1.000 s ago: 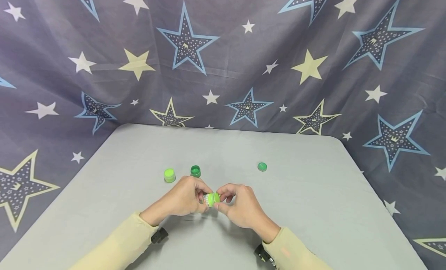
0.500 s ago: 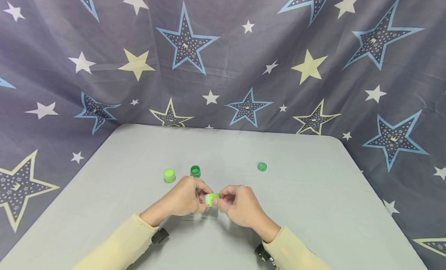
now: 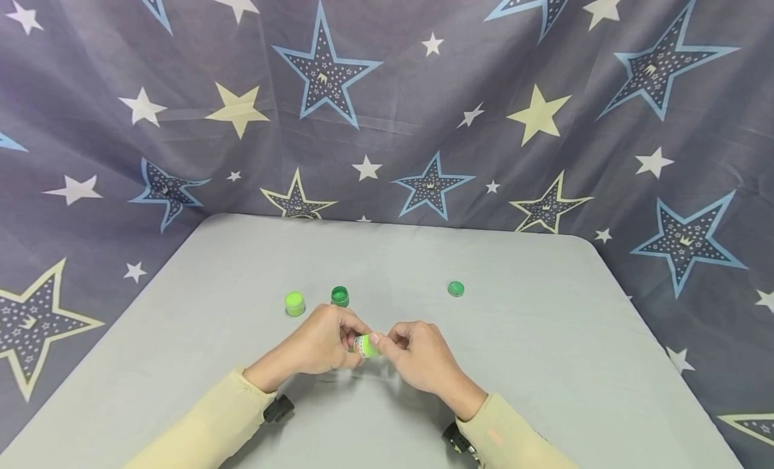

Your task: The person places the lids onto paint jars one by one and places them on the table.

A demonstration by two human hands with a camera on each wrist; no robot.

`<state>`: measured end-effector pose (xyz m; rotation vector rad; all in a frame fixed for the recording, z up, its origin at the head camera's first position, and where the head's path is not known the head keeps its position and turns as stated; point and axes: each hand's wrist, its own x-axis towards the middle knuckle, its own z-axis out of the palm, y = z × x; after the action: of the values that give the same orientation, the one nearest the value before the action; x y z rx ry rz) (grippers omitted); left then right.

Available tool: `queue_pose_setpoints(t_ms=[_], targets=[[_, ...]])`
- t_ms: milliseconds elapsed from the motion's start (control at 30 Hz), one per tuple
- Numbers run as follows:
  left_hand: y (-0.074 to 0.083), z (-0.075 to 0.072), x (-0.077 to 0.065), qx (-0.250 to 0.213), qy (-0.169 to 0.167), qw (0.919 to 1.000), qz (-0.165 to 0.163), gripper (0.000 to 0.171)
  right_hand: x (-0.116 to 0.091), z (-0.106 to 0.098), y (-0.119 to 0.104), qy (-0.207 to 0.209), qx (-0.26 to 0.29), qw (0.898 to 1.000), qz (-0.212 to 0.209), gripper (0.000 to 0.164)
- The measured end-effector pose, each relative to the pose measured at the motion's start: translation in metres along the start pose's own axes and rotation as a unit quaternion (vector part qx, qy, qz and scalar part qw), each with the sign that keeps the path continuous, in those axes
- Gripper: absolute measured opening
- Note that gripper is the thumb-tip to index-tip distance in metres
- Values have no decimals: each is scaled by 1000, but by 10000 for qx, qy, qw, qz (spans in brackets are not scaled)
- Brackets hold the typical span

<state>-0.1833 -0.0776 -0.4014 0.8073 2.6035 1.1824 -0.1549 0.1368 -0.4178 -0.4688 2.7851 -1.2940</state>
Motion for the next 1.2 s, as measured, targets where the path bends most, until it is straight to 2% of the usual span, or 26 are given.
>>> queue_pose_setpoints(t_ms=[133, 233, 400, 500, 633, 900, 1200], targets=[[1, -1, 0, 9, 12, 10000, 1, 32, 1, -3, -1, 41, -53, 9998, 201, 42], [1, -1, 0, 14, 29, 10000, 0, 32, 2, -4, -1, 198, -52, 9997, 167, 38], [1, -2, 0, -37, 28, 10000, -27, 32, 1, -6, -1, 374, 150, 9983, -428, 19], [1, -2, 0, -82, 17, 10000, -1, 31, -1, -7, -1, 338, 233, 9965, -722, 31], [1, -2, 0, -123, 4, 9999, 28, 31, -1, -6, -1, 197, 194, 9962, -821, 39], [1, -2, 0, -159, -5, 9999, 67, 30, -1, -5, 1, 126, 105, 9959, -885, 33], [0, -1, -1, -180, 11, 9998, 33, 30, -1, -3, 1, 144, 50, 9966, -812, 16]])
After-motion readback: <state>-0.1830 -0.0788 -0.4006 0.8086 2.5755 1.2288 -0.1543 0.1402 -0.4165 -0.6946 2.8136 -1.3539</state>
